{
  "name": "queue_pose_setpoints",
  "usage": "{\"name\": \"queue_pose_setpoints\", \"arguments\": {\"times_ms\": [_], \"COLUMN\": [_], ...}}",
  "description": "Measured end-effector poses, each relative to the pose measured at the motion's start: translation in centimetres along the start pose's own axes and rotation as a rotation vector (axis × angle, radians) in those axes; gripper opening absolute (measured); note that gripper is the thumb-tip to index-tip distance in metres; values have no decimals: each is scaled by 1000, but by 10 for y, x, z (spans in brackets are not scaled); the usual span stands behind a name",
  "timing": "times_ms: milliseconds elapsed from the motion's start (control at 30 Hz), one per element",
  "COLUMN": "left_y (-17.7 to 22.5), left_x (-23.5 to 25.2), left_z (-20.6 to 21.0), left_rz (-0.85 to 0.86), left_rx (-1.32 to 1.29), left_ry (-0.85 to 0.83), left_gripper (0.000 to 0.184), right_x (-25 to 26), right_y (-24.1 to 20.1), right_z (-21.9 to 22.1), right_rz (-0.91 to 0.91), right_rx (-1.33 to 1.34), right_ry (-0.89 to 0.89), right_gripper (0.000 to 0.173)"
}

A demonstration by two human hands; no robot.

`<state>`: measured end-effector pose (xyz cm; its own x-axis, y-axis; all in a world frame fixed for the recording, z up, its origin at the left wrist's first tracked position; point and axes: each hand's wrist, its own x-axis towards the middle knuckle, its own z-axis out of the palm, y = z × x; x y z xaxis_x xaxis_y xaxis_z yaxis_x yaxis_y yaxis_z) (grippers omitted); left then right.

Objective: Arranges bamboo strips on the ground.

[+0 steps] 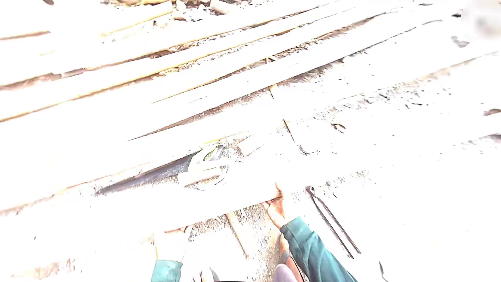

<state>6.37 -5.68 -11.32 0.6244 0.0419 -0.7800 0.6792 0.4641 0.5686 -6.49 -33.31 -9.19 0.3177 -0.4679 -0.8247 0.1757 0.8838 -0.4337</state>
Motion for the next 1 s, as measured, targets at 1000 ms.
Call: {"name": "queue_pose_setpoints", "arguments": {"times_ms": [1000], "left_y": [25], "left_x": [21], "left_z": [-11], "left_rz": [240], "left_rx": [-377], "left_ry": [-983], "left_gripper": [44], "right_x": [11], "right_y": [-49], "right_z": [8], "right_rz": [-107], "right_rx": [260], "right_ry": [-1074], "right_gripper": [48]}}
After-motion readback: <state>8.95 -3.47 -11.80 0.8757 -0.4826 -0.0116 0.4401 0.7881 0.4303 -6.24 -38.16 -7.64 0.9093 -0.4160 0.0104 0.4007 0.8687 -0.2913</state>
